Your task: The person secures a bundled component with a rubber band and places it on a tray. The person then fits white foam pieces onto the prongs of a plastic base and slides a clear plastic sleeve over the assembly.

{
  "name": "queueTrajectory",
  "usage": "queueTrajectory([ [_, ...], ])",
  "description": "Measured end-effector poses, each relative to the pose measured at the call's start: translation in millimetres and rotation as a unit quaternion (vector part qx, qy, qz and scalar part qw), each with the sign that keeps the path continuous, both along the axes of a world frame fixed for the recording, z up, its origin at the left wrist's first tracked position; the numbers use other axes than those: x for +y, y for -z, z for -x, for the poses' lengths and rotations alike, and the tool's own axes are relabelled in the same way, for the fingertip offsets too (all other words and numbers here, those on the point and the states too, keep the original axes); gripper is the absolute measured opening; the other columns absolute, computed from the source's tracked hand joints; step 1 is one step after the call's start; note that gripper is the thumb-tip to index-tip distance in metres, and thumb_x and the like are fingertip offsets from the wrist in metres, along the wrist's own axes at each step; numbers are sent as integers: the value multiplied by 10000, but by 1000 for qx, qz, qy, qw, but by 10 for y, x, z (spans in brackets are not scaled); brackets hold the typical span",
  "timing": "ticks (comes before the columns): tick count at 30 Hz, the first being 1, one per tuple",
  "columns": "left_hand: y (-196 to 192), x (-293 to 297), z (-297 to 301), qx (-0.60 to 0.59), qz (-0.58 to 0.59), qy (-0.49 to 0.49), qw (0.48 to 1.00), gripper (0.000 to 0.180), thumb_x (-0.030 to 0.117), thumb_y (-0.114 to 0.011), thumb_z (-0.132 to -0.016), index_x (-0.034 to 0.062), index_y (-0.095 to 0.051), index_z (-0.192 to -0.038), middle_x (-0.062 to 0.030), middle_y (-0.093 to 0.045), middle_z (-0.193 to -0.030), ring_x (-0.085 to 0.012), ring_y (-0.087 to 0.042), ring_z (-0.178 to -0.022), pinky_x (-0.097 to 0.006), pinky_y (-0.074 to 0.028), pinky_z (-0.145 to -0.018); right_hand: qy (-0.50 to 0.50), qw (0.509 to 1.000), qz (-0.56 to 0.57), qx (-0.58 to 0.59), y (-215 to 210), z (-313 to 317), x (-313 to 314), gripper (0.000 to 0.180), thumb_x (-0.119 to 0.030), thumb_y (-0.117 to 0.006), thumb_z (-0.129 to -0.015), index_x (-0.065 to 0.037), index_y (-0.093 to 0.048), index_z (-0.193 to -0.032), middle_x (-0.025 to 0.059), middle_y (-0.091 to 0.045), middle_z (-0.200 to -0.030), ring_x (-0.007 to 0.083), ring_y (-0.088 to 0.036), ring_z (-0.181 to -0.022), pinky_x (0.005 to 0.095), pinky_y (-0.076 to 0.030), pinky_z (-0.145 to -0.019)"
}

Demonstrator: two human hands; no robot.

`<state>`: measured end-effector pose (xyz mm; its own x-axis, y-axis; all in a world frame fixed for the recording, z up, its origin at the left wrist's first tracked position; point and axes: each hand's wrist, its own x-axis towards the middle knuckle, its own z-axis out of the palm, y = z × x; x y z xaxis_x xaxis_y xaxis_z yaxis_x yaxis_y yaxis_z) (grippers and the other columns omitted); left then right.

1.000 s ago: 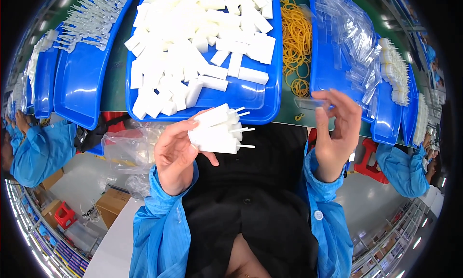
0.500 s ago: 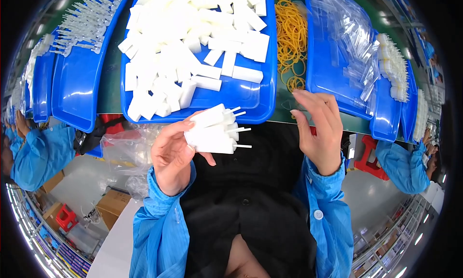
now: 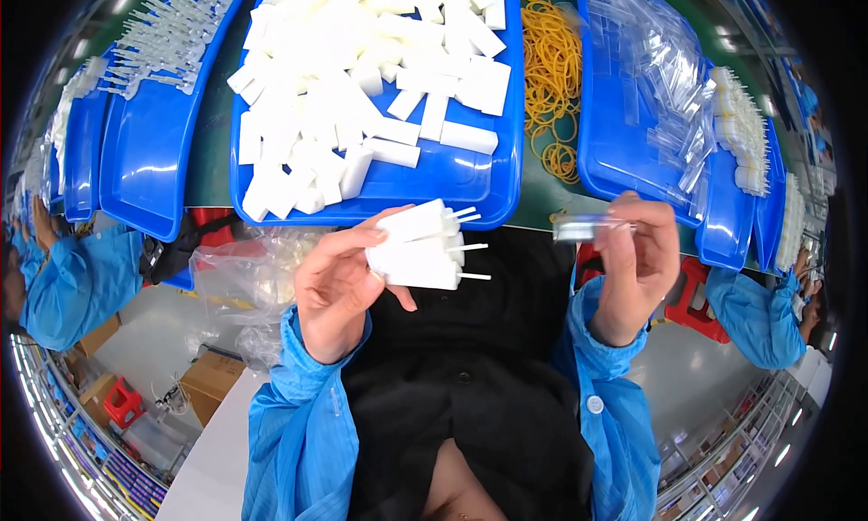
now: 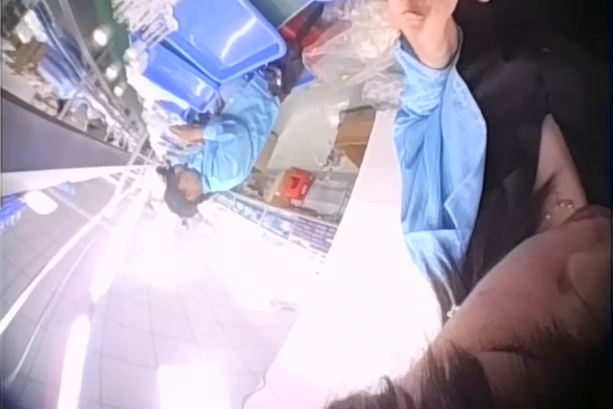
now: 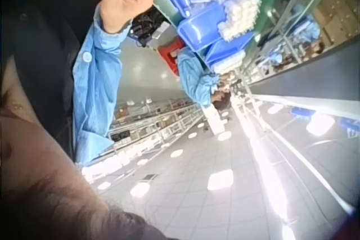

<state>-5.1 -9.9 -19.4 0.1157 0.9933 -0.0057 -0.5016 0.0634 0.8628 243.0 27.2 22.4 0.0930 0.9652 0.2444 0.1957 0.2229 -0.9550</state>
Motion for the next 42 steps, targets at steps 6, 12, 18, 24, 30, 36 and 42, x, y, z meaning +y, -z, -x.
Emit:
queueTrajectory([
  [6,13,-8,-17,3,3,43,999,315,86,-579,-817,45,-503,-1120,-320,-404,-1256,-366,-584,-978,-353,-561,-560,-163,963,92,194,46,223,-15,136,-1,-552,-841,19,-507,-968,61,-527,-789,83,-484,-672,193,-394,-616],
  [12,0,-14,-28,3,-1,30,1000,307,91,-573,-826,33,-498,-1118,-316,-396,-1265,-360,-584,-979,-345,-563,-562,-182,970,79,141,83,310,-60,156,16,-570,-825,10,-519,-973,10,-482,-733,28,-383,-565,171,-328,-563],
  [18,-32,-27,-45,17,4,-5,1000,309,75,-564,-836,22,-481,-1130,-307,-395,-1264,-352,-589,-962,-344,-565,-557,-168,981,47,81,88,355,-84,161,29,-579,-813,6,-521,-961,5,-465,-714,19,-316,-524,167,-287,-534],
  [24,-69,-26,-28,36,-37,-17,999,303,-57,-546,-819,-4,-502,-1114,-304,-391,-1270,-334,-555,-1034,-348,-577,-665,-157,979,46,123,67,414,-83,156,27,-563,-826,12,-504,-970,39,-513,-770,30,-372,-569,169,-314,-555],
  [30,-86,-33,-18,60,-62,-19,996,301,-31,-553,-827,-4,-503,-1123,-312,-379,-1278,-328,-568,-1013,-345,-571,-684,-169,969,73,164,44,413,-50,153,23,-555,-834,17,-497,-975,53,-521,-787,48,-423,-624,177,-349,-587],
  [36,-98,-39,-11,63,-46,-14,997,314,-32,-544,-832,-5,-493,-1141,-327,-358,-1289,-333,-563,-1022,-346,-573,-684,-165,979,34,113,56,397,-54,149,19,-566,-829,16,-505,-966,50,-525,-789,34,-393,-581,167,-318,-560],
  [42,-93,-51,0,64,-48,-29,996,313,-38,-540,-832,-9,-492,-1141,-324,-377,-1275,-332,-564,-1021,-347,-574,-681,-165,978,57,117,33,415,-65,147,28,-569,-821,9,-515,-957,44,-524,-781,18,-348,-539,165,-284,-532],
])
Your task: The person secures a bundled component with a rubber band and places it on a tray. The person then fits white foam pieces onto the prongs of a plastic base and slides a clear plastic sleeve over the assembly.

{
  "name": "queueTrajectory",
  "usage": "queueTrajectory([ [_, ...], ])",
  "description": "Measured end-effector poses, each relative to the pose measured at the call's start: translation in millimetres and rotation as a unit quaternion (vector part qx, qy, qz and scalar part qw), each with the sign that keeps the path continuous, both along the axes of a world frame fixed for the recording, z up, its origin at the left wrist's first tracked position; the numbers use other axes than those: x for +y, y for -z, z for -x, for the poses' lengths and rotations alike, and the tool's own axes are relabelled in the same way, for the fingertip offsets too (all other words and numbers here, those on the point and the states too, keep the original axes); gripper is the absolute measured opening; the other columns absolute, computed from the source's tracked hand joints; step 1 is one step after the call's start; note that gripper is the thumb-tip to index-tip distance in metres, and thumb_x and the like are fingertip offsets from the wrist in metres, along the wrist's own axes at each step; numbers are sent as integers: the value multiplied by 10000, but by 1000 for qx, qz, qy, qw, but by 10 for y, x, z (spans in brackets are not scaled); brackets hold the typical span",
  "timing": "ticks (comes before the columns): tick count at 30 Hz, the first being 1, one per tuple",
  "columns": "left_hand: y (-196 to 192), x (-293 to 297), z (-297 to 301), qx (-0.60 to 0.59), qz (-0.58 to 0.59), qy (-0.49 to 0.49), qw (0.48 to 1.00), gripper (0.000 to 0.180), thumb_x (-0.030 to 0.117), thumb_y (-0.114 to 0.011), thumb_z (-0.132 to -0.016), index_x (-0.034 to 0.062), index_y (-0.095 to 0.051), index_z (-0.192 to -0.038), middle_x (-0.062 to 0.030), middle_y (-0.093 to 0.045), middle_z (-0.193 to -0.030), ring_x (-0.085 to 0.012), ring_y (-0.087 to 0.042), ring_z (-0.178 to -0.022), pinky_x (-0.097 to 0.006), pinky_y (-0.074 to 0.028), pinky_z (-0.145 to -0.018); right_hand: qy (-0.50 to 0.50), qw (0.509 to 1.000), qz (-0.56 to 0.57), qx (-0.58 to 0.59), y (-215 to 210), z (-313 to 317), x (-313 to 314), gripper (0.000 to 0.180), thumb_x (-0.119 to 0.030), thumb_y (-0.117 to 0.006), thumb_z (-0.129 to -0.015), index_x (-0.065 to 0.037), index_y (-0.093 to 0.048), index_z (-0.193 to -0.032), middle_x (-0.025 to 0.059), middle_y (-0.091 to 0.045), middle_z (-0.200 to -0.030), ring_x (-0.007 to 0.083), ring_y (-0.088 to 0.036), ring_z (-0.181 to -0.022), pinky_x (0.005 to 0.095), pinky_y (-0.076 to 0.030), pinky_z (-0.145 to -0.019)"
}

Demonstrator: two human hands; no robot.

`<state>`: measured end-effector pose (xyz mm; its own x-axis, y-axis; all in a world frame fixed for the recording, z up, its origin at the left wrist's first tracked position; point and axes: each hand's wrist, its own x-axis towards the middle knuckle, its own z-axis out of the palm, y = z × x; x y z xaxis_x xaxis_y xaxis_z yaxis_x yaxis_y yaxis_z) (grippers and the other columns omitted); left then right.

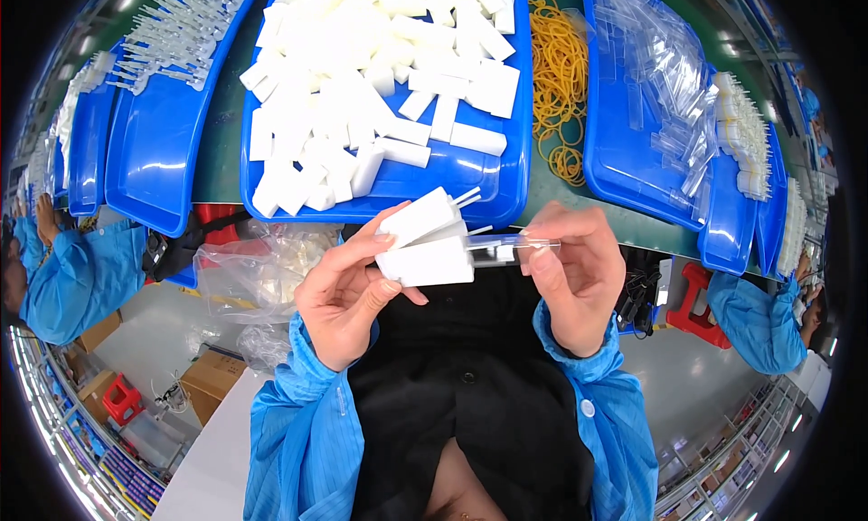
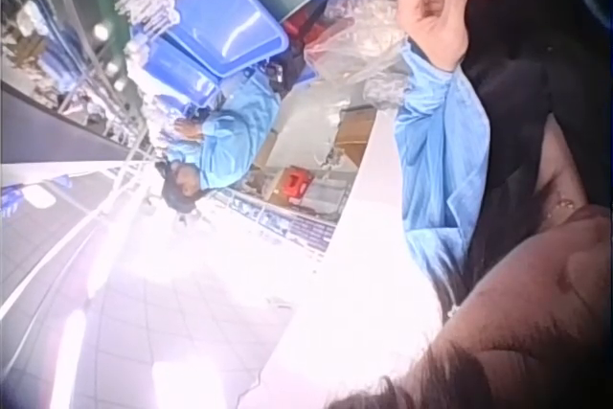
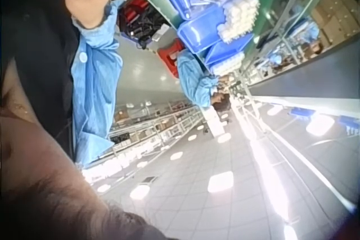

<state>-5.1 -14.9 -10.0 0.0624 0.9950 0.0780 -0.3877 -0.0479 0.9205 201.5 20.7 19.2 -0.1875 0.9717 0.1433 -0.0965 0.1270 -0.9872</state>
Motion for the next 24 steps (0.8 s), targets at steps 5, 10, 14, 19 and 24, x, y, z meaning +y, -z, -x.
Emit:
queueTrajectory([
  [5,12,4,7,14,-18,3,1000,314,-38,-537,-835,-9,-492,-1144,-321,-388,-1267,-324,-576,-999,-343,-571,-683,11,1000,10,2,30,26,-11,152,24,-571,-821,7,-515,-961,41,-519,-770,18,-337,-542,166,-285,-530],
  [10,21,9,22,15,-27,31,999,297,-11,-536,-846,-13,-493,-1140,-312,-389,-1272,-304,-591,-965,-330,-558,-694,38,998,-44,-13,79,64,-17,155,29,-561,-820,9,-515,-967,36,-519,-747,41,-358,-559,186,-310,-543],
  [14,21,44,12,19,-16,46,999,266,38,-533,-860,-6,-512,-1122,-273,-382,-1283,-291,-568,-1000,-317,-547,-709,49,993,-99,-32,139,94,-43,192,31,-588,-794,8,-515,-971,52,-540,-752,73,-377,-561,206,-328,-543],
  [19,-25,78,-13,28,-21,61,998,270,108,-576,-851,12,-542,-1102,-239,-377,-1284,-287,-546,-1033,-315,-543,-717,31,971,-205,-118,93,68,-66,288,13,-657,-726,-28,-538,-986,95,-595,-823,165,-479,-610,258,-388,-572],
  [24,-64,111,-21,97,-38,33,994,265,166,-673,-787,28,-617,-1005,-229,-417,-1257,-303,-514,-1073,-348,-502,-806,25,963,-229,-137,65,115,-117,335,10,-686,-690,-48,-551,-991,88,-594,-825,224,-531,-657,293,-427,-601],
])
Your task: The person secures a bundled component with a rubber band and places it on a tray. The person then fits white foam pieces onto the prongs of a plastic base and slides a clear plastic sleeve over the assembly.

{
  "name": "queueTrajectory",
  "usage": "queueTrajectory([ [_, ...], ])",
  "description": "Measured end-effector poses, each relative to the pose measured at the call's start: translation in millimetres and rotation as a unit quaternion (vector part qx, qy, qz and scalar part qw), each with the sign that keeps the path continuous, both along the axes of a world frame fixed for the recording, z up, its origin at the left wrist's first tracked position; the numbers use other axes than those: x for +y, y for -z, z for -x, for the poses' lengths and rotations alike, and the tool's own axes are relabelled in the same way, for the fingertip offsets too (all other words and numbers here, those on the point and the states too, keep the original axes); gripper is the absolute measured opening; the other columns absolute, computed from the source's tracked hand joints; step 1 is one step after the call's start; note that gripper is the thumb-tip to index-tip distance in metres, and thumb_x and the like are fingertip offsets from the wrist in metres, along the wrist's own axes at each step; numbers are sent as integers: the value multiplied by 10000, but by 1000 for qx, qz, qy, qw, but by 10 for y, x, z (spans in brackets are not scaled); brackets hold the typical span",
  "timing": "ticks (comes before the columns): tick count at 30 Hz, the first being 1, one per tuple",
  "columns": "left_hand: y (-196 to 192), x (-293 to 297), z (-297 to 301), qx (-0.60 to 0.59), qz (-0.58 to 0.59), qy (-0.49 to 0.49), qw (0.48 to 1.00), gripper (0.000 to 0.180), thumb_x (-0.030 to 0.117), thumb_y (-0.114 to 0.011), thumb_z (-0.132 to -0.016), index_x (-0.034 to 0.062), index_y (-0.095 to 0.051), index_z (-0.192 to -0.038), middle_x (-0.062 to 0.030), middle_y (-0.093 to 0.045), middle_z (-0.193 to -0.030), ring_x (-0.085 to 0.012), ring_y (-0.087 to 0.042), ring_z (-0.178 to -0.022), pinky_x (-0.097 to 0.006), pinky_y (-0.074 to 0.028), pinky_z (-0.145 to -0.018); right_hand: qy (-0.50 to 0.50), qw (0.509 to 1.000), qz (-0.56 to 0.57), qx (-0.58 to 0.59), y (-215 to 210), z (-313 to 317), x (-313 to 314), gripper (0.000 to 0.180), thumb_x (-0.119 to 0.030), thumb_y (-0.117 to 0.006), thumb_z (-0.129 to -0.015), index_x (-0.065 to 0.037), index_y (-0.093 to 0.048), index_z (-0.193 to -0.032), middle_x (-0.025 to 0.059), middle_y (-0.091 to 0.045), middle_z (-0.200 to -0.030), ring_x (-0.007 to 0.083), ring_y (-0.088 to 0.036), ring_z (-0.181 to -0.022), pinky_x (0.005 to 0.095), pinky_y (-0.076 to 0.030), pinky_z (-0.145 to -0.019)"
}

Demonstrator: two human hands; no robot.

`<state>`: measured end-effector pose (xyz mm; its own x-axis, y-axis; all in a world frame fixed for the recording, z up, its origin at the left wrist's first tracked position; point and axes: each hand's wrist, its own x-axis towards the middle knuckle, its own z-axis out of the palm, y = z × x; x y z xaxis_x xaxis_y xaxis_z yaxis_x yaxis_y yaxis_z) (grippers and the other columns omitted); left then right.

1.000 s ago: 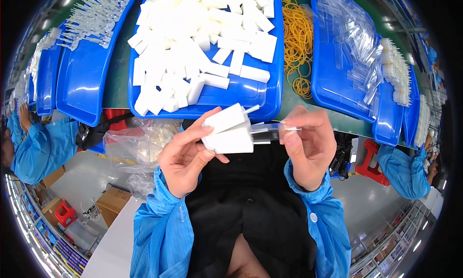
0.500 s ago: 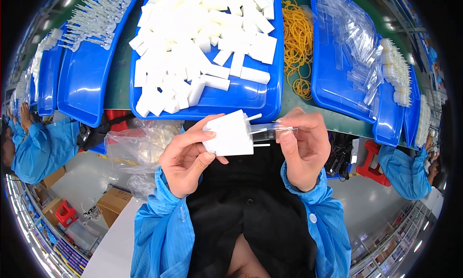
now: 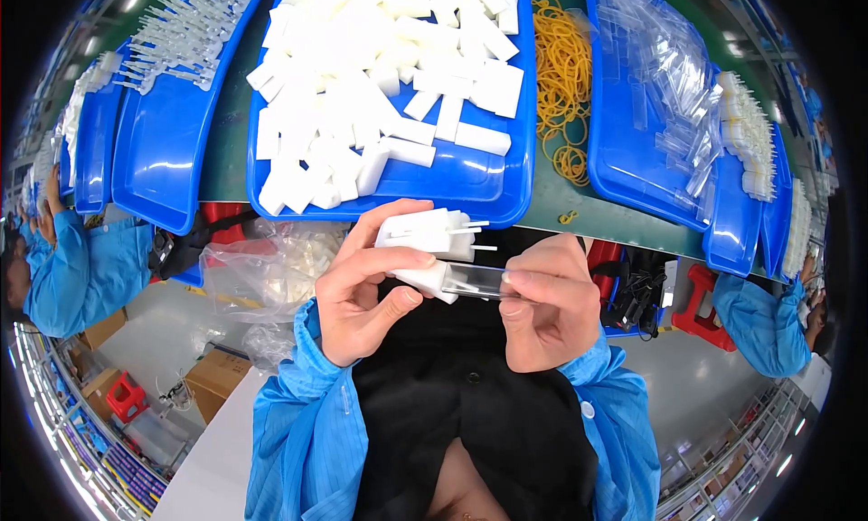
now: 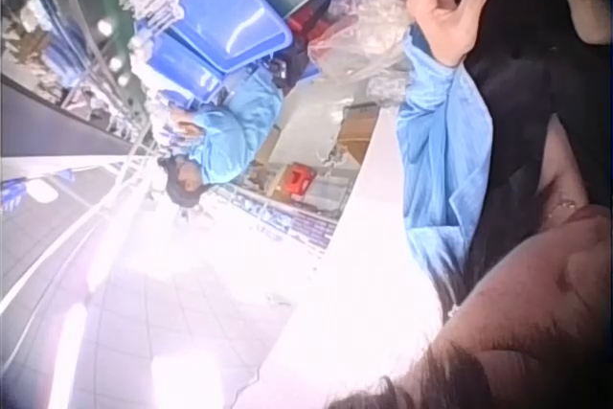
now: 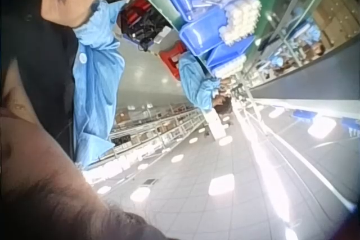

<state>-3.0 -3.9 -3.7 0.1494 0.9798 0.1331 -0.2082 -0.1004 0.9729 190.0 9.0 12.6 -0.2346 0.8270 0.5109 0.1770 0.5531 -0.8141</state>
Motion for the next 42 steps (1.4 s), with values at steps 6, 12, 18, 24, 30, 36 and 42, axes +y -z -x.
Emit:
queueTrajectory([
  [6,35,-10,-3,9,-12,-30,999,218,83,-716,-724,46,-657,-931,-220,-477,-1199,-292,-515,-1071,-366,-432,-869,-11,998,31,44,44,28,1,296,15,-682,-713,-36,-545,-971,90,-593,-820,179,-511,-642,242,-385,-506],
  [12,-8,-6,-13,33,-21,-43,998,243,31,-725,-700,53,-659,-933,-203,-469,-1210,-286,-525,-1056,-366,-438,-870,-19,995,61,72,71,36,3,262,1,-668,-743,-30,-541,-971,99,-596,-819,123,-448,-585,210,-324,-457],
  [18,-19,2,-3,58,-40,-41,997,262,14,-733,-685,52,-660,-934,-201,-464,-1212,-289,-526,-1054,-371,-440,-878,-19,993,73,88,94,43,4,232,-11,-656,-762,-18,-538,-963,99,-594,-816,98,-404,-550,199,-306,-476],
  [24,-24,5,2,58,-48,-37,996,283,-21,-728,-667,50,-665,-933,-203,-455,-1211,-300,-523,-1056,-379,-447,-887,-26,988,98,113,87,47,2,214,-22,-649,-777,-10,-538,-959,99,-589,-807,80,-382,-540,195,-307,-497],
  [30,-70,-3,10,89,-51,-38,994,266,-13,-731,-656,60,-688,-909,-194,-460,-1206,-298,-522,-1059,-374,-449,-876,-39,987,97,120,83,45,6,216,-11,-642,-779,-4,-534,-966,93,-576,-793,92,-407,-571,198,-318,-508],
  [36,-149,11,41,138,-54,-26,989,238,0,-725,-653,69,-699,-879,-196,-472,-1201,-297,-526,-1052,-373,-449,-861,-54,983,92,146,101,57,-2,231,13,-624,-781,-2,-521,-987,89,-558,-783,109,-446,-622,213,-344,-549],
  [42,-137,6,21,130,-66,-38,989,242,-9,-728,-647,74,-699,-873,-202,-470,-1204,-301,-530,-1044,-374,-454,-851,-67,985,79,141,112,42,3,232,22,-618,-778,-9,-508,-980,94,-560,-795,118,-457,-628,231,-362,-565],
])
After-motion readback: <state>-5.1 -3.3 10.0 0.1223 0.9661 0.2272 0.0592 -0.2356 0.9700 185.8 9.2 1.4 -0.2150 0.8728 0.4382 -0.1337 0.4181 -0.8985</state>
